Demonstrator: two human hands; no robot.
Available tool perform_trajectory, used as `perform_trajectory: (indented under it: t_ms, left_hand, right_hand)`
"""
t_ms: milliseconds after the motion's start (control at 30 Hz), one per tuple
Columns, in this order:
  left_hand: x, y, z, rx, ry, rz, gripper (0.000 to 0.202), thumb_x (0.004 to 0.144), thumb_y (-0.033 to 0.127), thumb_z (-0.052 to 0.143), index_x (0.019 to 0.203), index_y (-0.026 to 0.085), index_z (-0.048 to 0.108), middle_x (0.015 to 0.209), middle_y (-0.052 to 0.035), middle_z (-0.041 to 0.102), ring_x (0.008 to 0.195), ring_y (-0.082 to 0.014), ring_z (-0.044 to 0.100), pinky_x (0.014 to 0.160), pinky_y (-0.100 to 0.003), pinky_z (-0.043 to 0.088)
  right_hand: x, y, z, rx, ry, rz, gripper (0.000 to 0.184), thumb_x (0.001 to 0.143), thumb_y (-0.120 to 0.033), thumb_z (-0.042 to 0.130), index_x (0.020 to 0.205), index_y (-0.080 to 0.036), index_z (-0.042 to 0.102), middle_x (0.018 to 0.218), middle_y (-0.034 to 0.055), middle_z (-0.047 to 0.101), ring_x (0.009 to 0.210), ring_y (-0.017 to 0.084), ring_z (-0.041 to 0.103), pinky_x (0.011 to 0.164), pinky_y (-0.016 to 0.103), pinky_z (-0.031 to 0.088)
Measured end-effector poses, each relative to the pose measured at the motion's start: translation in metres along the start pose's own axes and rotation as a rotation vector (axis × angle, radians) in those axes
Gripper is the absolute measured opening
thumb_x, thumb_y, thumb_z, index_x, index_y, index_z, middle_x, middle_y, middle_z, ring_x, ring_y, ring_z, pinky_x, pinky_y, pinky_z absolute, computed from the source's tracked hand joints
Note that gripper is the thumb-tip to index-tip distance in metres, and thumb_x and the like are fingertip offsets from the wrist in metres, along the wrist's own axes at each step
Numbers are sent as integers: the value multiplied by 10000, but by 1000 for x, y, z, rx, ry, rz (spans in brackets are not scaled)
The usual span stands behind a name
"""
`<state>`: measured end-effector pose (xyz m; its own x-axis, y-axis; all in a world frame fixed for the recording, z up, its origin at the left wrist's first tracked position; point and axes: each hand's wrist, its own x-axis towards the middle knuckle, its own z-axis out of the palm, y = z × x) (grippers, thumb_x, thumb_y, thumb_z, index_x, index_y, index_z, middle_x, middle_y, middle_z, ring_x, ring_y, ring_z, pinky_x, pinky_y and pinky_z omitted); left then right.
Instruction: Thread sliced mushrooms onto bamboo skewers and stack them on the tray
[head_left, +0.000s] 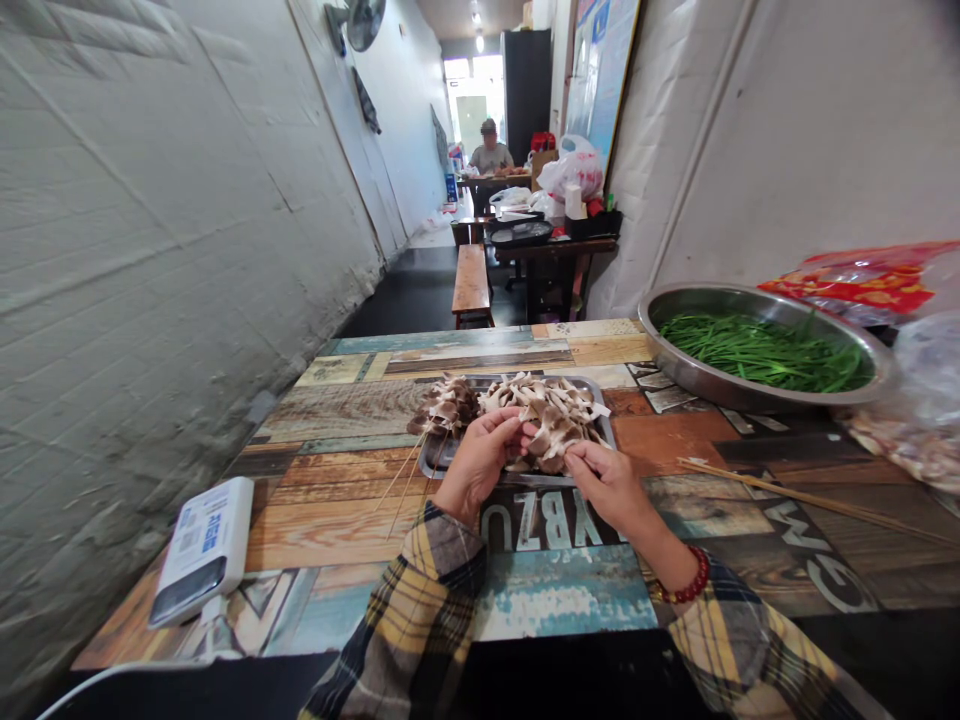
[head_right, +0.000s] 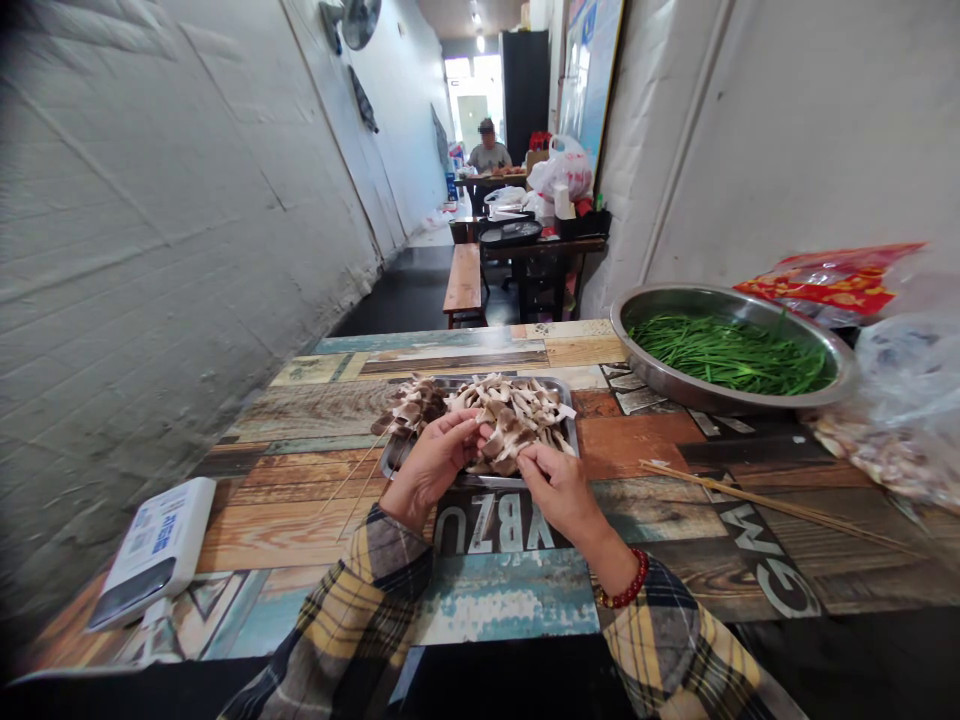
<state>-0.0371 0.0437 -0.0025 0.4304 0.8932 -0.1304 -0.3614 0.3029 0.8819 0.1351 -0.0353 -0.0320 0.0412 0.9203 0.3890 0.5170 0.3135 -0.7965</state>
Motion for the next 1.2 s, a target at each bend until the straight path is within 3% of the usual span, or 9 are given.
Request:
perform_trajectory:
  t_ms: [333,500,600,700,767,967,1200]
  left_hand:
    - [1,-5,0,199,22,37,305,675,400,747,794,126,684,671,-11,610,556,-71,499,516,-182,361]
    - [1,-4,0,261,-11,79,273,650,360,765,741,118,675,628,3,572,520,-57,444,494,-181,325]
    - [1,-3,1,279,0,84,272,657,320,750,837,124,695,670,0,604,529,-56,465,499,-182,337]
    - [1,-2,4,232,51,58,422,647,246,728,1052,147,669,766,-11,648,557,-66,515,517,-188,379]
    - [1,-1,5,164,80,43,489,621,198,726,1101,161,640,784,-7,654,588,-76,551,551,-194,422]
    - [2,1,2,12,166,131,260,584,196,777,769,138,604,718,3,641,661,-115,626,665,-247,509]
    - [4,1,-3,-93,215,166,320,583,222,805,783,141,568,695,7,647,661,-136,668,623,-218,499]
  right_hand:
    - [-1,0,0,9,-17,4,238,907,-294,458,746,-184,595,550,-22,538,526,127,508,480,208,371]
    - [0,-4,-1,-28,-12,-33,245,903,-282,462,723,-185,597,598,-9,582,562,134,546,526,217,392]
    - [0,-5,-2,-27,-24,-57,237,905,-271,461,739,-185,605,631,-5,603,583,134,561,562,219,410]
    - [0,-6,-2,-7,-30,-59,231,907,-267,461,746,-183,603,643,-2,604,597,133,567,574,217,417]
    - [0,-5,-3,0,-22,-57,228,906,-269,464,746,-182,600,648,0,605,597,132,566,570,216,416]
    - [0,-3,-2,-1,-8,-59,238,910,-275,456,735,-181,589,619,-7,586,575,128,551,547,213,402]
    - [0,-3,-1,-45,-26,-82,243,903,-274,461,738,-177,611,587,-13,577,539,122,539,520,208,388]
